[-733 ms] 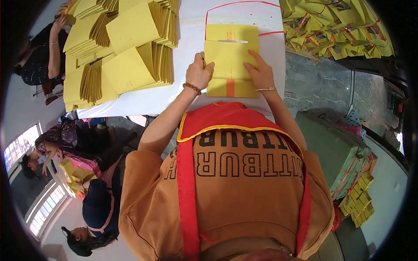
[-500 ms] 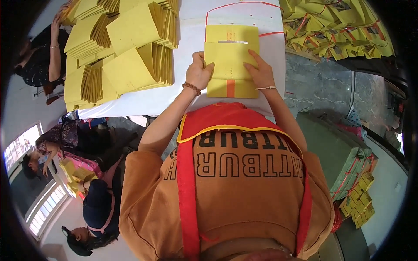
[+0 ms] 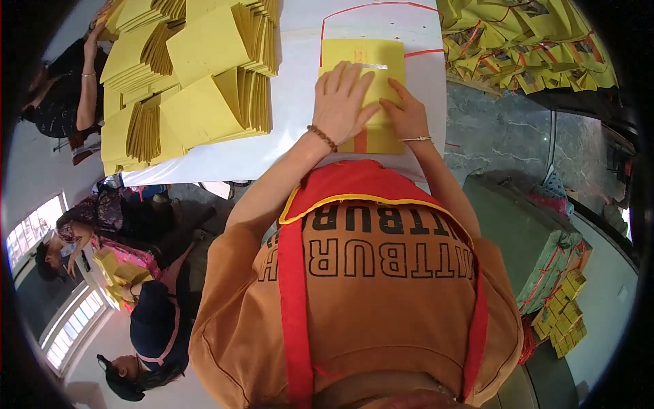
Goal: Folding yellow joss paper sheets and stacking them in a production workspace.
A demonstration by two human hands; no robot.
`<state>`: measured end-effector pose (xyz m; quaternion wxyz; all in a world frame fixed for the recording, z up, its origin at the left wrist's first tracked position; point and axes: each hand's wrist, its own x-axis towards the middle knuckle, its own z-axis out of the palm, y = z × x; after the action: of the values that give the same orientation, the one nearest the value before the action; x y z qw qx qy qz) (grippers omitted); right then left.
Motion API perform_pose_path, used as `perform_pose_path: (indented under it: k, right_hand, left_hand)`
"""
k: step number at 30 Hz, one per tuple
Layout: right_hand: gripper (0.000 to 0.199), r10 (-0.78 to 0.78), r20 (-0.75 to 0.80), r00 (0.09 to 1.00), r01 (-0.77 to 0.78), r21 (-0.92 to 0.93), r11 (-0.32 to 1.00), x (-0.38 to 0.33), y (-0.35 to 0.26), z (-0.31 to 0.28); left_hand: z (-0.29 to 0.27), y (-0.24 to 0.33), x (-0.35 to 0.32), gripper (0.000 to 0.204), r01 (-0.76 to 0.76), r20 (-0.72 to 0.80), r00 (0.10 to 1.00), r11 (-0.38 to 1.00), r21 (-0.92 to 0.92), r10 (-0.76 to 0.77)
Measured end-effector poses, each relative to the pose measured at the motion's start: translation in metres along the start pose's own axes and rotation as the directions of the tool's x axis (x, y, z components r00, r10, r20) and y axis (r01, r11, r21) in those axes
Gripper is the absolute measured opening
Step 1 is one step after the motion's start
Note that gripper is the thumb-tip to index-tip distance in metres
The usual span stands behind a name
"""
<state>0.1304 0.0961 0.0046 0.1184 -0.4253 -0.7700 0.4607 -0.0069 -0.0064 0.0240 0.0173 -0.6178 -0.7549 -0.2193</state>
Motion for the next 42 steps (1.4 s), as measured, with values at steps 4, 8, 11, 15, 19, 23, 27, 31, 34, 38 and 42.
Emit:
perform_pose_path:
  k: [4, 8, 11, 15, 19, 23, 27, 31, 34, 38, 42]
  right_hand:
    - [0.048, -0.057, -0.04, 0.998, 0.06, 0.058, 0.997, 0.0, 0.008, 0.005]
    - [0.048, -0.02, 0.016, 1.0, 0.018, 0.126, 0.992, -0.004, 0.001, 0.002]
    - [0.049, -0.078, -0.091, 0.993, 0.055, -0.227, 0.972, -0.016, -0.02, 0.007]
    - [0.051, -0.596, -0.102, 0.797, 0.42, -0.615, 0.667, -0.015, -0.021, 0.025]
    - [0.056, -0.54, -0.009, 0.842, 0.469, -0.483, 0.739, -0.007, -0.004, 0.034]
    - [0.058, -0.474, -0.078, 0.877, 0.426, -0.331, 0.842, -0.003, 0.005, 0.039]
    - [0.053, -0.485, -0.013, 0.875, 0.407, -0.524, 0.748, -0.004, -0.002, 0.041]
    - [0.05, -0.546, -0.013, 0.838, 0.425, -0.613, 0.666, -0.002, -0.002, 0.042]
    - [0.052, -0.534, 0.006, 0.846, 0.43, -0.601, 0.674, -0.004, -0.003, 0.042]
    - [0.055, -0.475, 0.043, 0.879, 0.417, -0.552, 0.722, -0.002, 0.001, 0.039]
    - [0.062, -0.472, -0.071, 0.879, 0.336, -0.61, 0.717, -0.001, 0.004, 0.033]
  left_hand:
    - [0.027, -0.011, -0.005, 0.065, -0.108, 0.087, 0.991, 0.992, 0.071, 0.102]
    - [0.034, -0.014, -0.007, 0.067, -0.099, 0.13, 0.988, 0.991, 0.088, 0.087]
    - [0.032, -0.012, -0.005, 0.065, -0.098, 0.184, 0.98, 0.991, 0.092, 0.079]
    - [0.036, -0.015, -0.005, 0.061, -0.108, 0.219, 0.973, 0.985, 0.137, 0.076]
    - [0.033, -0.013, -0.006, 0.056, -0.082, 0.246, 0.968, 0.992, 0.092, 0.057]
    - [0.029, -0.023, -0.003, 0.054, 0.023, 0.209, 0.978, 0.984, -0.177, 0.015]
    - [0.026, -0.044, -0.009, 0.054, 0.218, 0.175, 0.976, 0.684, -0.696, -0.133]
    - [0.004, -0.044, -0.009, 0.063, -0.02, 0.11, 0.993, 0.965, -0.261, 0.05]
    - [0.007, -0.046, -0.02, 0.086, -0.16, 0.348, 0.925, 0.987, -0.008, 0.152]
    - [0.007, -0.044, -0.018, 0.083, -0.155, 0.362, 0.921, 0.988, 0.002, 0.144]
    - [0.006, -0.043, -0.018, 0.082, -0.161, 0.358, 0.922, 0.987, 0.001, 0.15]
